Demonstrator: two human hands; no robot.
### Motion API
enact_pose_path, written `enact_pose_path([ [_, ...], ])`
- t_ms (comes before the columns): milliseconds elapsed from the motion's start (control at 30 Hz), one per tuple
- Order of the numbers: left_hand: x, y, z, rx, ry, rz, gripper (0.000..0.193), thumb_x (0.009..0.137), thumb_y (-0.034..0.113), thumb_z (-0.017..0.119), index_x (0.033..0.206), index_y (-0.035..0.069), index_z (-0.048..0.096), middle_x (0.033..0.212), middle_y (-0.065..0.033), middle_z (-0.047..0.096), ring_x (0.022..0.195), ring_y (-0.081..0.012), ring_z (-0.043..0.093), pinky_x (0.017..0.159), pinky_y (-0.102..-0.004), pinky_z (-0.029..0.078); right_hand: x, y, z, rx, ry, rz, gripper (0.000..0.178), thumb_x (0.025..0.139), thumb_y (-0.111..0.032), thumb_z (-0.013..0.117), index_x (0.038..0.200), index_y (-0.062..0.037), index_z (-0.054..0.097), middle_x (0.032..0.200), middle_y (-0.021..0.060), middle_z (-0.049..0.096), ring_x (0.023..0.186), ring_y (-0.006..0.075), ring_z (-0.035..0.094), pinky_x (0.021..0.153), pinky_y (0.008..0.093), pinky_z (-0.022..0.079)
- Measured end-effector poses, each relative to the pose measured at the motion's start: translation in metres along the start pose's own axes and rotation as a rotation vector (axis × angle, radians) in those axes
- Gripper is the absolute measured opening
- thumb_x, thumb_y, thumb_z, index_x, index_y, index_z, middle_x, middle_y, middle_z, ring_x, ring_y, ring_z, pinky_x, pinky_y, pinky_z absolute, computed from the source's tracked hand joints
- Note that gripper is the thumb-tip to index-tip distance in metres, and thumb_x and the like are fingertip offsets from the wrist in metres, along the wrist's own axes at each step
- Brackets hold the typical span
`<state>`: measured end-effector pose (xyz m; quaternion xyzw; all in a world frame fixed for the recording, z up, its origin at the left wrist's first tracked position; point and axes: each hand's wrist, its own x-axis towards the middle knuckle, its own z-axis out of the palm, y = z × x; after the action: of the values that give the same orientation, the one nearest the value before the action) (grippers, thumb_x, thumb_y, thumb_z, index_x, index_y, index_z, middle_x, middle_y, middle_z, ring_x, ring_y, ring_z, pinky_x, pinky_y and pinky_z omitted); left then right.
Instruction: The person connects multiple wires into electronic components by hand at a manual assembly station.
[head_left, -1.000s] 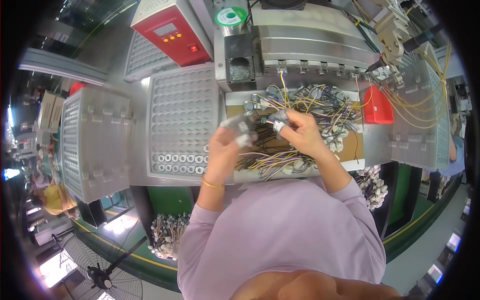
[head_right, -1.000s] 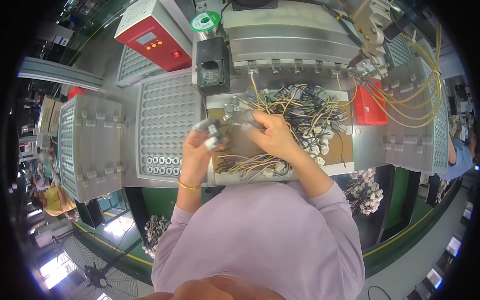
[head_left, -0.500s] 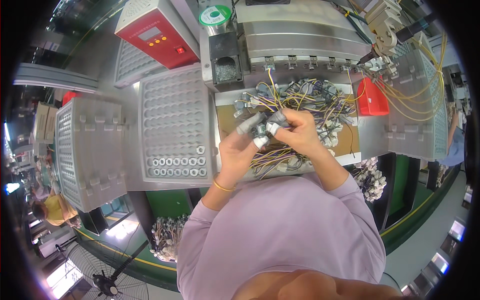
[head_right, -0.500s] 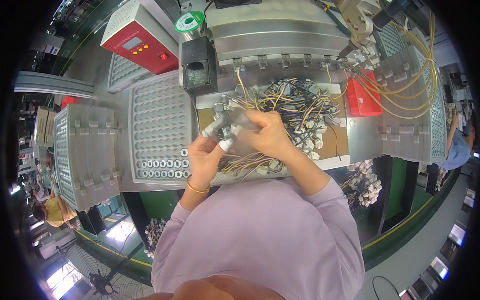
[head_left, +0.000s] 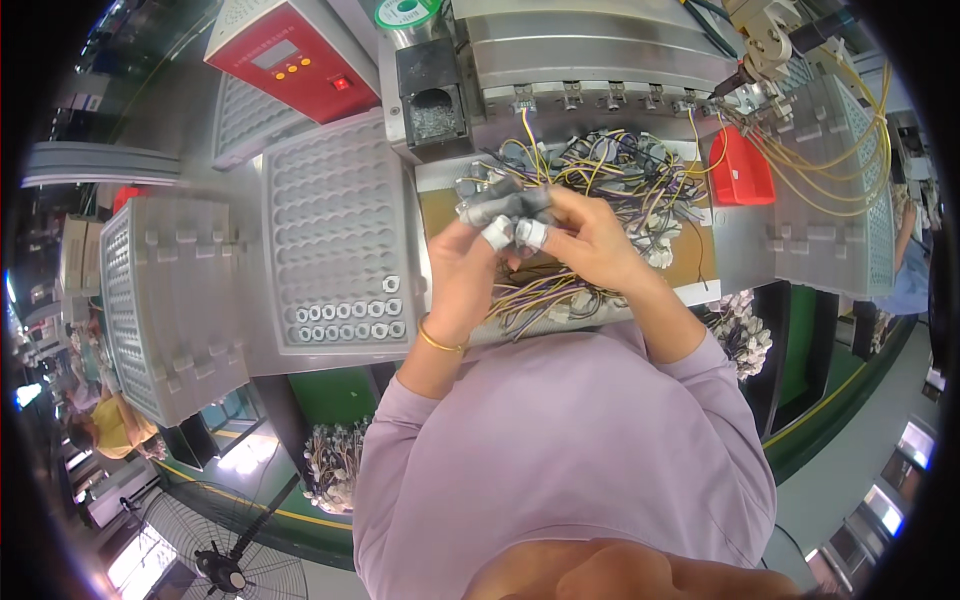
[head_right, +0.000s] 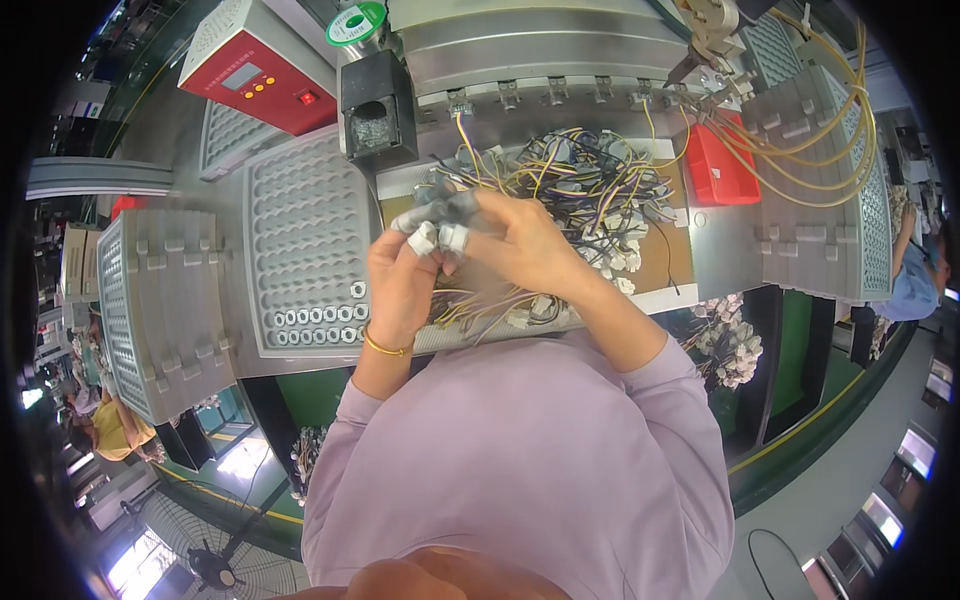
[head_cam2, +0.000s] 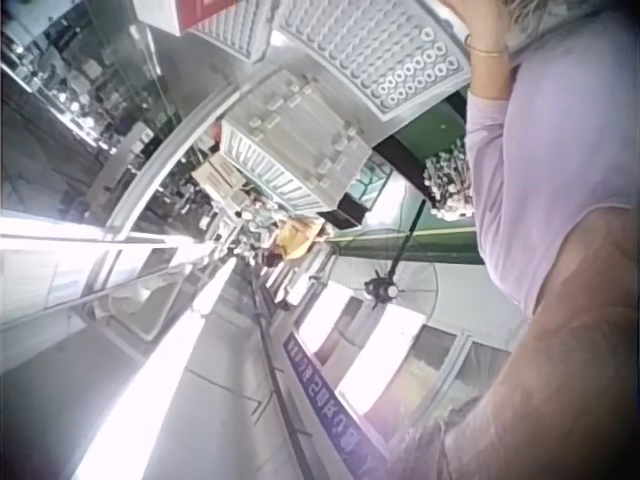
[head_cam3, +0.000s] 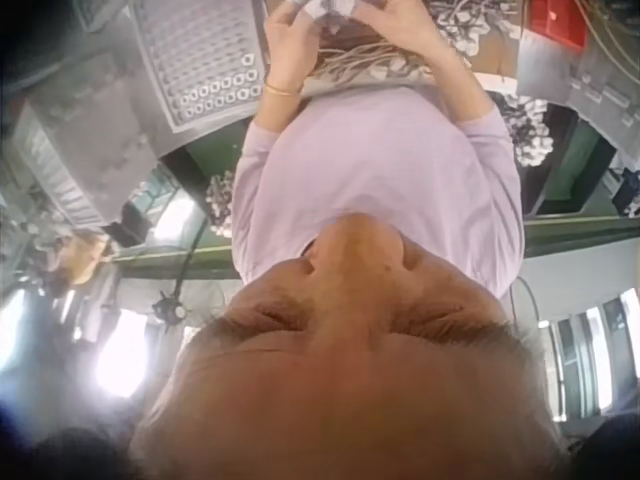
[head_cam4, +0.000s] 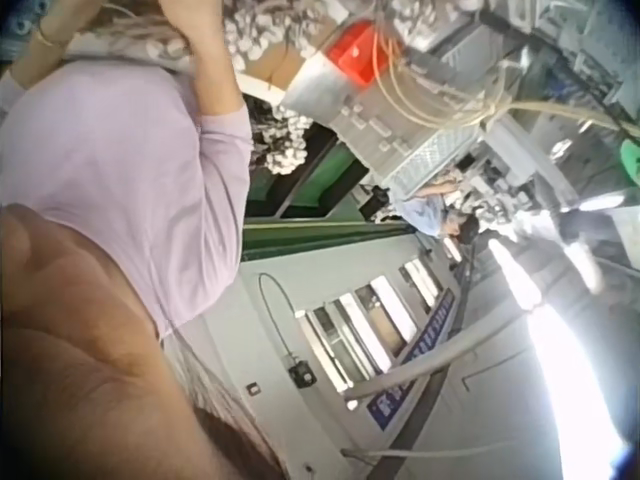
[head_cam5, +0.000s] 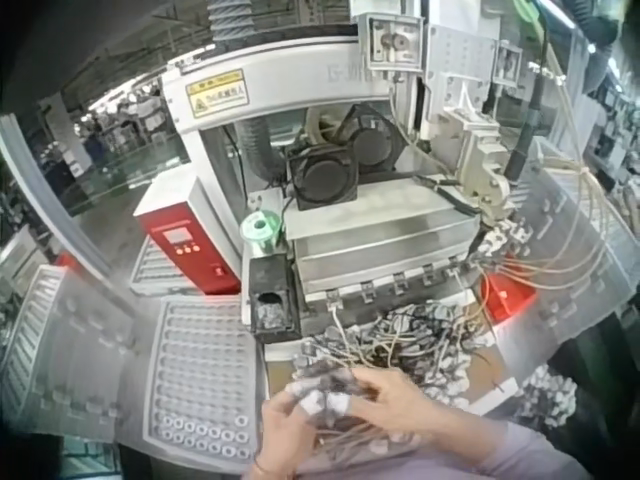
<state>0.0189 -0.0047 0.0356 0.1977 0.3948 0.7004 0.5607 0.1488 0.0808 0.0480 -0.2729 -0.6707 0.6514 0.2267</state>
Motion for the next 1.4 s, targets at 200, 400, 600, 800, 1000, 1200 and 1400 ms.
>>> enact_pose_path([
  [200,0.010,-0.017,0.006,-0.041,-0.085,-0.123,0.037,0.082,0.004,0.052,0.118,0.000,0.045,0.102,-0.0094,0.055,0.081,-0.0157,0.056,0.067,-0.0265,0.047,0.007,0.015,-0.018,-0.021,0.253,0.039,0.008,0.074,-0.005,0.057,0.081,-0.0012,0.059,0.064,-0.0012,0.057,0.055,0.0038,0.051,0.047,0.0184,0.039],
  [400,0.035,-0.069,-0.032,0.637,-0.187,0.108,0.048,0.078,0.005,0.056,0.123,-0.001,0.040,0.110,-0.0094,0.053,0.097,-0.0134,0.051,0.083,-0.0265,0.041,0.035,0.028,-0.041,0.288,0.711,0.023,0.006,0.076,-0.006,0.055,0.075,-0.0015,0.058,0.060,-0.0005,0.054,0.044,0.0033,0.044,0.037,0.0185,0.031],
  [600,0.017,-0.045,-0.028,0.741,-0.071,0.083,0.038,0.077,0.006,0.058,0.114,0.003,0.051,0.100,-0.0102,0.060,0.091,-0.0164,0.056,0.079,-0.0274,0.043,0.048,0.032,-0.037,0.301,0.737,0.008,0.007,0.076,-0.005,0.054,0.072,0.0007,0.056,0.060,0.0030,0.054,0.041,0.0071,0.045,0.035,0.0207,0.032],
  [800,-0.012,-0.037,-0.041,1.206,-0.305,0.266,0.027,0.068,0.004,0.061,0.095,0.003,0.061,0.079,-0.0111,0.060,0.072,-0.0220,0.056,0.063,-0.0304,0.045,0.049,0.033,-0.036,0.206,0.780,-0.026,0.009,0.076,-0.006,0.054,0.074,0.0024,0.057,0.062,0.0057,0.056,0.041,0.0106,0.048,0.037,0.0222,0.036],
  [1000,-0.013,-0.053,-0.045,1.198,-0.324,0.382,0.029,0.064,0.002,0.059,0.092,0.008,0.065,0.058,-0.0087,0.049,0.059,-0.0230,0.047,0.054,-0.0334,0.040,0.049,0.033,-0.035,0.193,0.755,-0.103,0.008,0.076,-0.005,0.053,0.074,0.0031,0.054,0.058,0.0058,0.055,0.042,0.0110,0.050,0.039,0.0227,0.040],
  [1200,-0.012,-0.039,-0.043,1.044,-0.208,0.192,0.025,0.070,0.003,0.063,0.095,0.004,0.064,0.068,-0.0038,0.060,0.054,-0.0096,0.049,0.052,-0.0224,0.041,0.047,0.032,-0.035,0.130,0.748,-0.094,0.009,0.076,-0.003,0.051,0.069,0.0021,0.050,0.056,0.0072,0.054,0.042,0.0118,0.051,0.039,0.0231,0.041],
  [1400,-0.020,0.001,-0.040,0.681,-0.109,-0.228,0.023,0.075,0.000,0.061,0.098,0.000,0.061,0.075,0.0013,0.060,0.060,-0.0026,0.049,0.051,-0.0170,0.041,0.047,0.030,-0.034,0.130,0.762,-0.070,0.007,0.075,-0.002,0.049,0.071,0.0030,0.049,0.054,0.0080,0.054,0.042,0.0124,0.051,0.039,0.0233,0.041],
])
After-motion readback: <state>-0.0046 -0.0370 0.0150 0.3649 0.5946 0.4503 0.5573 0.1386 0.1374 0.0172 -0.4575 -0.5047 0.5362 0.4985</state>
